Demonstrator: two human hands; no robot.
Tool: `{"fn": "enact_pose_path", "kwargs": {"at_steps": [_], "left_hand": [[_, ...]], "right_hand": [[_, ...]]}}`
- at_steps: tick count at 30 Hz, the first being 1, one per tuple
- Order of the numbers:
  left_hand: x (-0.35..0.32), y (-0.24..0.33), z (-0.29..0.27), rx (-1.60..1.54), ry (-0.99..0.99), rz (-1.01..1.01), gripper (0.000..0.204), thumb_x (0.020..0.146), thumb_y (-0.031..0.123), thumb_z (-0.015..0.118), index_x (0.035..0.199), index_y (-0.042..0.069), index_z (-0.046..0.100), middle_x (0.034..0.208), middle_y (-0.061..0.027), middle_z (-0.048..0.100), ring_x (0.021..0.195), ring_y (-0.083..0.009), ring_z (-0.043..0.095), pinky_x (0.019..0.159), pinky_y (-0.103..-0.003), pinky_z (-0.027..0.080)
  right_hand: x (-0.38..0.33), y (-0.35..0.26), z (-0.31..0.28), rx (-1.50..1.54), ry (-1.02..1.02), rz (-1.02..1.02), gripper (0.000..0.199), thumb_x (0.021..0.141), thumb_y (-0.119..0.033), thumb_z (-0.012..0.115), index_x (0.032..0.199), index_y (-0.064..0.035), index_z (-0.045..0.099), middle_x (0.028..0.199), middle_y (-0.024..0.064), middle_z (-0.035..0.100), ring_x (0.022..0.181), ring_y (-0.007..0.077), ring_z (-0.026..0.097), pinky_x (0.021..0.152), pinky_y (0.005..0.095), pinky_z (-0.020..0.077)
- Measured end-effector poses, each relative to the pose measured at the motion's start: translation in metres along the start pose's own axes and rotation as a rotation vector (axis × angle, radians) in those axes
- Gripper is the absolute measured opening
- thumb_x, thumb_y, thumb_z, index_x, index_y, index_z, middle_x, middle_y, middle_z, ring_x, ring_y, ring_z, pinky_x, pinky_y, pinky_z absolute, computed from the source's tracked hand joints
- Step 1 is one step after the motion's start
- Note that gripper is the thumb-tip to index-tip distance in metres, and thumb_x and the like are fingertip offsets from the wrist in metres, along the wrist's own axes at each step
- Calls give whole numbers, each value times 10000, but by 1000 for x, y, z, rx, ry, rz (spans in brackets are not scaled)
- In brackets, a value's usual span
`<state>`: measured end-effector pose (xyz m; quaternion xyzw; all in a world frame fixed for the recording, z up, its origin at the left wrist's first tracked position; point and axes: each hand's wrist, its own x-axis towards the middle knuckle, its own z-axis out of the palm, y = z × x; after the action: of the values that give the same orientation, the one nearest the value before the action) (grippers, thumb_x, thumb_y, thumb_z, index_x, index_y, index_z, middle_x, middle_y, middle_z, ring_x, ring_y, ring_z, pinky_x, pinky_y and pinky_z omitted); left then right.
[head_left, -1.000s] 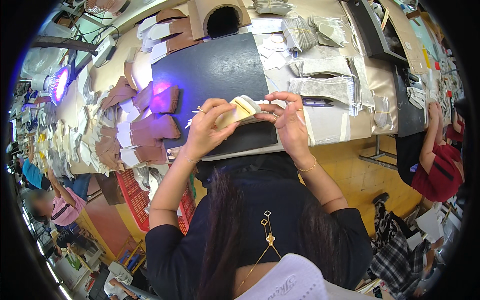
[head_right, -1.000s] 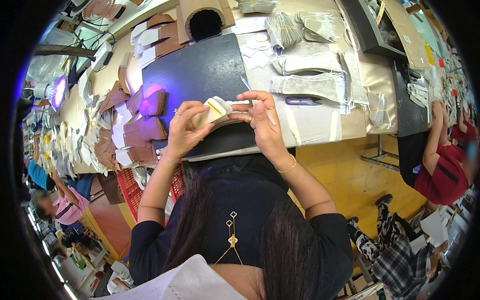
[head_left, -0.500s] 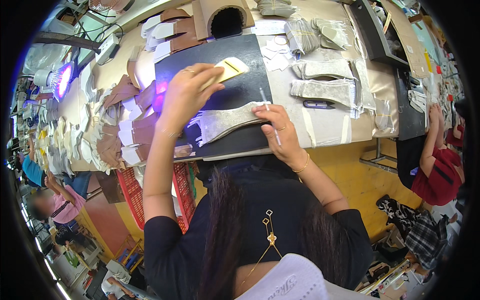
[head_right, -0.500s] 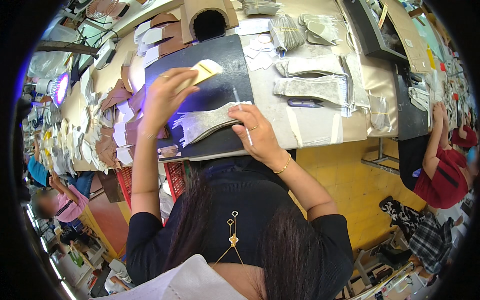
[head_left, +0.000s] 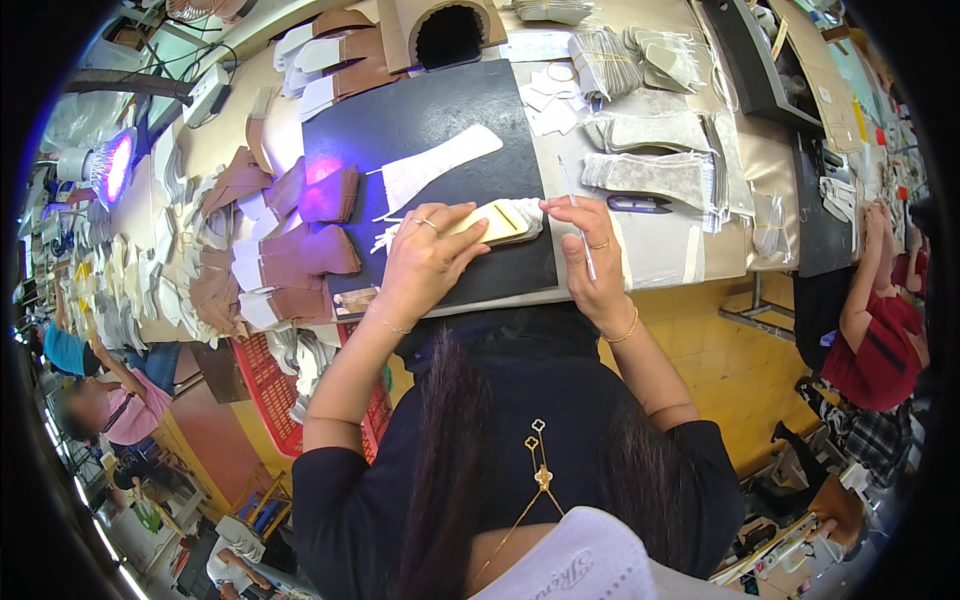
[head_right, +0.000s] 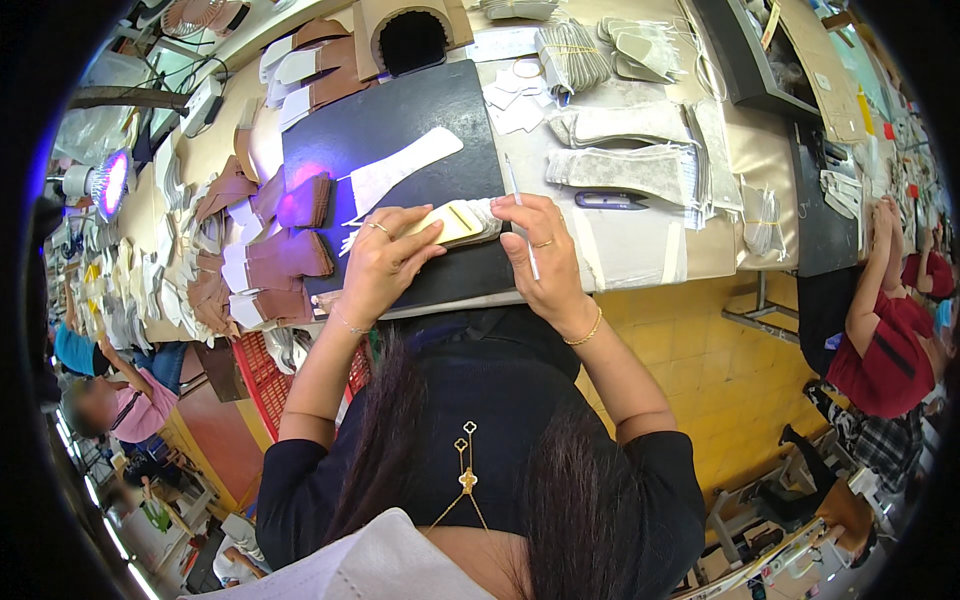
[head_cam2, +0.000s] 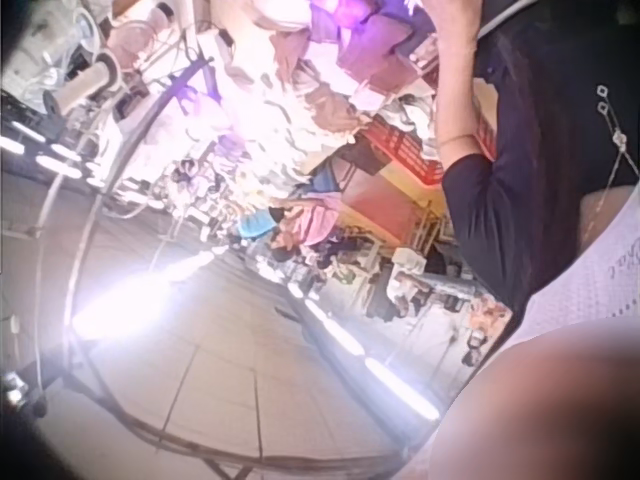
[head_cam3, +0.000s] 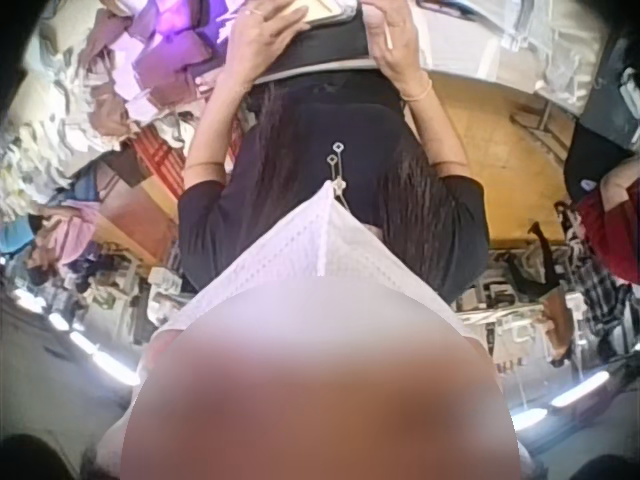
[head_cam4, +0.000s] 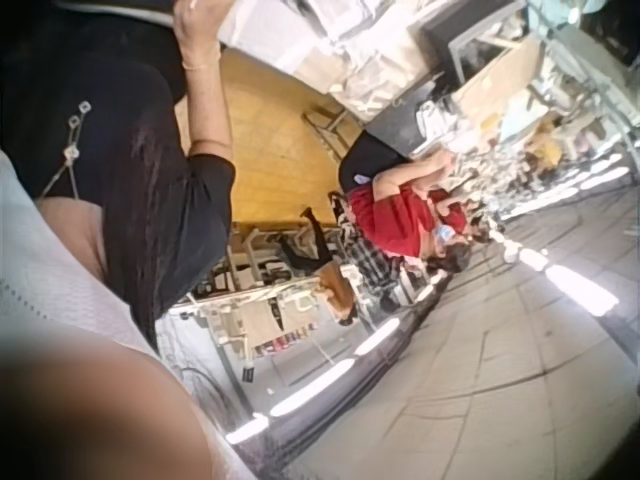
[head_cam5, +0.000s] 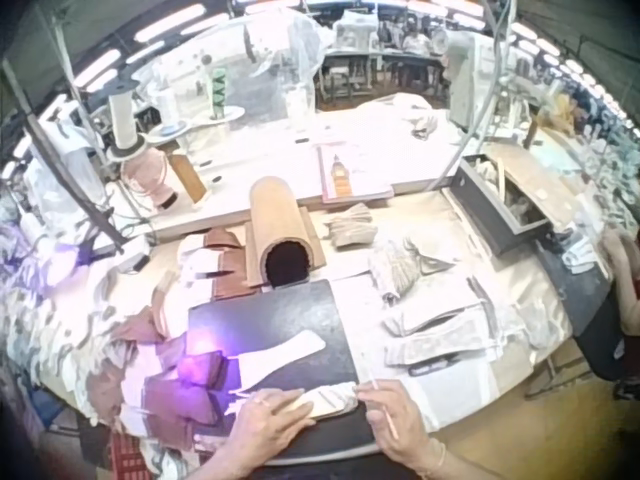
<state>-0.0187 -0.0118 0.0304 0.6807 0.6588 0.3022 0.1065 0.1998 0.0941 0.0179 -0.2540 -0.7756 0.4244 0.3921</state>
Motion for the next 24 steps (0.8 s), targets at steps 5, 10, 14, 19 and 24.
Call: {"fn": "enact_pose_path", "kwargs": {"at_steps": [5,10,14,19,24], "left_hand": [[0,3,4,60,15,15,309,762,200,839,1055,117,786,1149,-61,714,1008,-277,637,889,-401,506],[0,5,5,101,35,44,286,781,214,826,1044,115,770,1154,-52,715,1014,-259,628,890,-388,485],[0,7,5,133,18,48,279,790,219,815,1044,114,770,1155,-59,711,1023,-258,626,890,-391,481],[1,7,5,128,26,65,253,813,219,792,1041,113,771,1160,-65,702,1021,-253,625,890,-393,474],[1,6,5,142,30,86,238,823,212,784,1039,111,771,1158,-59,701,1020,-246,623,884,-392,470]], "right_hand": [[0,-1,-1,7,21,11,283,1061,-272,537,1202,-42,623,1182,166,642,1087,325,616,952,400,478],[-1,-5,-2,-23,38,29,276,1051,-272,555,1195,-55,644,1157,158,660,1069,327,622,949,409,475],[7,-6,-1,-97,-77,-78,206,1004,-238,630,1085,-63,704,1041,111,707,1004,295,656,938,421,480],[15,-12,6,-208,-143,-171,146,985,-161,636,1022,-48,721,993,89,721,977,268,681,960,434,485],[24,-11,10,-261,-142,-202,100,907,-150,714,970,-72,713,947,82,706,945,247,679,932,432,484]]}}
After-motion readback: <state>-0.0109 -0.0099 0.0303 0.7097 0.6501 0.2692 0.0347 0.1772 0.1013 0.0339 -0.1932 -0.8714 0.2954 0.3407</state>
